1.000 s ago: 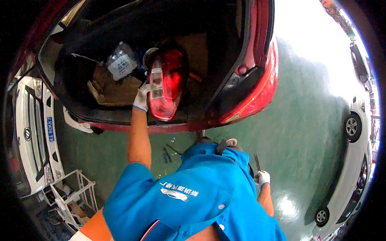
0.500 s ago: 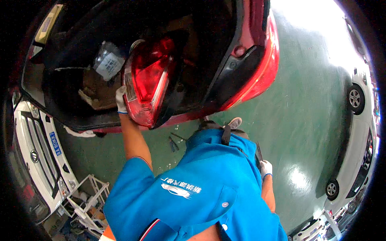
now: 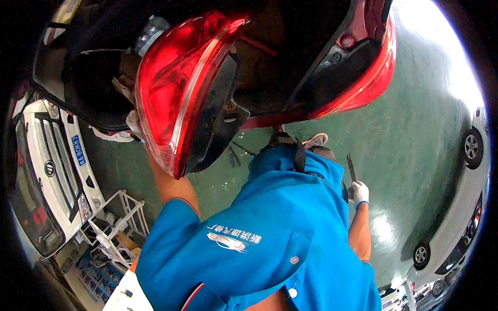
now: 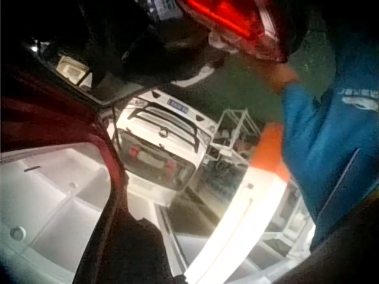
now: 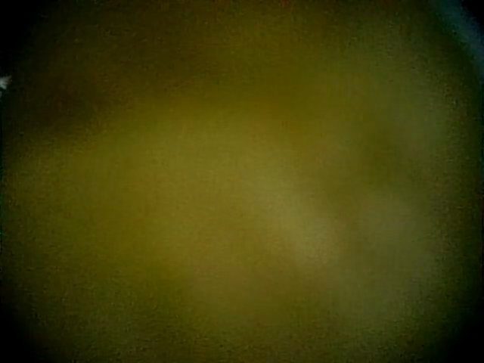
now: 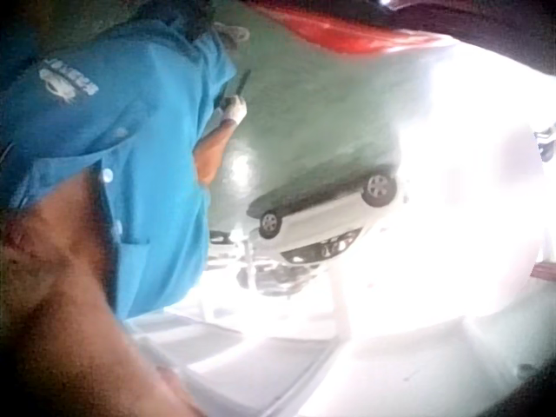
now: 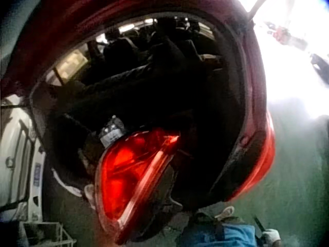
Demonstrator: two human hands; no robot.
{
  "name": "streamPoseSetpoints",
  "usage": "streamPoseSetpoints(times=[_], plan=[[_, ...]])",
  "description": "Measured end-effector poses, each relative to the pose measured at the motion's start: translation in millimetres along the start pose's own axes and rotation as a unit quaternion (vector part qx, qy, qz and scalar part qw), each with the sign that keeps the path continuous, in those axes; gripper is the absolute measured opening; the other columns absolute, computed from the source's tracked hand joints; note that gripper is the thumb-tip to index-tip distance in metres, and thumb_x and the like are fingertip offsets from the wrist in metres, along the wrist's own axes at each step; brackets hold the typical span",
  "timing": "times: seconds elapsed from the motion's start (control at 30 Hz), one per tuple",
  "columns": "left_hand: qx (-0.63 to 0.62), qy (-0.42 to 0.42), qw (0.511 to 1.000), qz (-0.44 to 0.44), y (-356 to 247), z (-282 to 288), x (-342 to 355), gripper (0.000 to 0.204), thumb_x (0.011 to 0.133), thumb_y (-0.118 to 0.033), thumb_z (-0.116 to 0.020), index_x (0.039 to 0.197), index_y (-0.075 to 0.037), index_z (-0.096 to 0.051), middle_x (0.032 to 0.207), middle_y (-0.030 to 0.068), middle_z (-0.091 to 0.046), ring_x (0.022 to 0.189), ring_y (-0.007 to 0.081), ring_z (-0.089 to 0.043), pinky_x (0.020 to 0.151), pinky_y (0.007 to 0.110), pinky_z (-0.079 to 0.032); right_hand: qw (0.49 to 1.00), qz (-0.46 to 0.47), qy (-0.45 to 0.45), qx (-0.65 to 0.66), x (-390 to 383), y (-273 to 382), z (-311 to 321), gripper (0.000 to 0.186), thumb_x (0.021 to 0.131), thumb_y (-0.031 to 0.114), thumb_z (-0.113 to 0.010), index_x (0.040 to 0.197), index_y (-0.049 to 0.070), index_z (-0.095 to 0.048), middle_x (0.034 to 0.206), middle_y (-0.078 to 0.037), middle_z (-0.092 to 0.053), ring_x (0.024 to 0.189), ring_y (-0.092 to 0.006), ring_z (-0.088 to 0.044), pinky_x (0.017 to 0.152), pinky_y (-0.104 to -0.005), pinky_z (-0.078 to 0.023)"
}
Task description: The person removes a red taillight from a red car's trunk area and places it inside the trunk. Then the person uses a pry bar and pliers to scrape and remove material from the rear bumper area. A second person is visible working nearby.
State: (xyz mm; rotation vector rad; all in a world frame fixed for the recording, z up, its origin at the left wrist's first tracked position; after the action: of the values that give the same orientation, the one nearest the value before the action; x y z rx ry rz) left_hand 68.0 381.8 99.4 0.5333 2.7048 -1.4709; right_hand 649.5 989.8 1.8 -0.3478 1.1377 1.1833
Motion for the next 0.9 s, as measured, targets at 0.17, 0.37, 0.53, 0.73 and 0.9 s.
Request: streamPoseSetpoints(times=[0.17,0.37,0.53,0.73,0.9], plan=[[-0.010,-0.010,1.000,-0.017,3,11,-5,0.031,0.093,-0.029,-0.057,0.099,-0.001,-0.068,0.101,0.0156,-0.073,0.086,0.0287,-0.072,0.081,0.043,-0.060,1.000,-0.011,0.003,0.025,0,8,-4,0.035,0.094,0.019,-0.063,0.123,0.001,-0.064,0.081,-0.010,-0.068,0.056,-0.0200,-0.063,0.051,-0.0349,-0.053],[-0.013,-0.004,1.000,-0.028,3,31,-1,0.031,0.091,-0.032,-0.057,0.097,-0.003,-0.068,0.101,0.0158,-0.073,0.087,0.0298,-0.071,0.083,0.045,-0.059,0.998,0.012,0.016,-0.060,-6,-5,-7,0.034,0.094,0.021,-0.064,0.122,0.001,-0.066,0.078,-0.007,-0.066,0.055,-0.0154,-0.058,0.049,-0.0308,-0.045],[-0.049,0.092,0.994,-0.041,5,0,-1,0.034,0.094,-0.030,-0.060,0.103,0.001,-0.069,0.104,0.0180,-0.073,0.088,0.0300,-0.072,0.085,0.045,-0.060,0.988,0.083,0.009,-0.134,1,-29,-3,0.038,0.092,0.021,-0.066,0.122,-0.002,-0.068,0.083,-0.008,-0.068,0.066,-0.0148,-0.061,0.056,-0.0303,-0.047],[-0.132,0.035,0.987,0.083,-9,-96,-13,0.035,0.096,-0.031,-0.060,0.105,0.003,-0.068,0.108,0.0196,-0.073,0.092,0.0301,-0.072,0.086,0.045,-0.060,0.965,0.136,0.027,-0.223,3,-52,-2,0.045,0.096,0.036,-0.063,0.115,-0.003,-0.072,0.115,-0.021,-0.073,0.106,-0.0320,-0.071,0.093,-0.0366,-0.055],[-0.099,0.026,0.992,0.075,-8,-85,-7,0.031,0.097,-0.029,-0.060,0.097,0.001,-0.069,0.104,0.0198,-0.074,0.087,0.0305,-0.073,0.081,0.046,-0.061,0.970,0.117,-0.004,-0.215,-16,-36,-12,0.043,0.094,0.033,-0.064,0.116,-0.003,-0.072,0.106,-0.017,-0.072,0.095,-0.0268,-0.069,0.084,-0.0348,-0.053]])
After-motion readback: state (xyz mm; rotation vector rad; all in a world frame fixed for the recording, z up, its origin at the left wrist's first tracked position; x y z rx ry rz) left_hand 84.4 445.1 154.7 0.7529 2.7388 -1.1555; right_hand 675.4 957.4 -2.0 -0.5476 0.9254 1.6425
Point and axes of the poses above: each hand's wrist, its own x-axis towards the middle knuckle, its own z-axis out of the back of the hand, y = z × x, the point moved 2 cm from there along x, towards the middle knuckle
